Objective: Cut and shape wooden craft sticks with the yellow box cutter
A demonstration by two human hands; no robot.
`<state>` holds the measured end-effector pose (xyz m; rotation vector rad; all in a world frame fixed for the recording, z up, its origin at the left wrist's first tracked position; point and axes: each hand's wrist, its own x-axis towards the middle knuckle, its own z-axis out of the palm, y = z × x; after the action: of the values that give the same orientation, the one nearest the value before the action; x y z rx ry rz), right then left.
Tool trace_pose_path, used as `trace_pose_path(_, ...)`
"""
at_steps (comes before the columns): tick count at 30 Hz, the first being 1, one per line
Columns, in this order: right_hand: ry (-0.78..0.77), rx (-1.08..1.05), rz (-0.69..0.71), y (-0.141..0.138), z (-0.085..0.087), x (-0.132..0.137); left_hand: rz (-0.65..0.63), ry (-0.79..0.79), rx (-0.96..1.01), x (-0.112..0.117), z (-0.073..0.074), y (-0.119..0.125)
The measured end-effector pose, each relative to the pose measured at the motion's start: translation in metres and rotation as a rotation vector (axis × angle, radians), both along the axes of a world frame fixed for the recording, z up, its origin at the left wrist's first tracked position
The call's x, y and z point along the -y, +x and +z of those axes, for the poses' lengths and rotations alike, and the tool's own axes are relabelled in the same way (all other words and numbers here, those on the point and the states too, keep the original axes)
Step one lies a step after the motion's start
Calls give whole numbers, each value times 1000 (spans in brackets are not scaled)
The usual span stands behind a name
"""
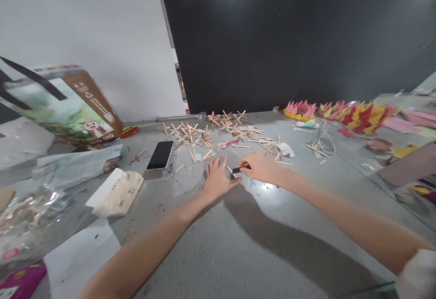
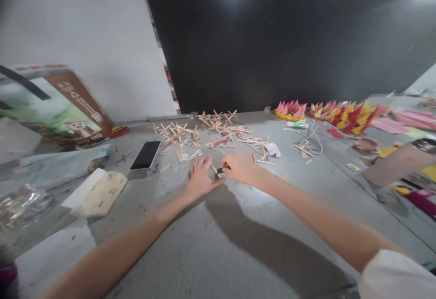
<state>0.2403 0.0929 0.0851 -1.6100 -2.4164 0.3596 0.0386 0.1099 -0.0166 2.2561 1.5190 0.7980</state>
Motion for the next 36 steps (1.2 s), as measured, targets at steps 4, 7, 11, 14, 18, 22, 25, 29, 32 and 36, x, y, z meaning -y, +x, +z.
trace_pose_path(4, 194, -393, -170, 21, -29, 7, 157, 154, 341, 1, 3, -5)
trace_pose_path(7, 227, -577, -266, 30, -63, 11, 68, 159, 402, 1, 1, -4)
trace_pose_path(11, 233, -640, -192, 28, -92, 19, -28, -84, 484, -1, -2, 0)
trace_pose_path(14, 270, -641, -88, 23, -97, 25, -84, -129, 471, 0, -1, 0)
trace_pose_path(18, 297, -640, -4, 21, -97, 30, -148, -143, 468, 2, 0, -1)
trace_pose_path(22, 320, -555, 105, 20, -106, 34, -144, -179, 470, 3, 0, -2)
trace_pose_path(25, 331, -483, 170, 19, -110, 39, -158, -175, 400, 5, 0, -4)
trace_pose_path(29, 378, -460, 148, 19, -109, 46, -182, -137, 282, 7, -2, -6)
trace_pose_path(32, 383, -441, 137, 20, -106, 49, -196, -109, 238, 9, -3, -4)
trace_pose_path(36, 379, -447, 127, 18, -105, 51, -165, -151, 313, 13, -2, -1)
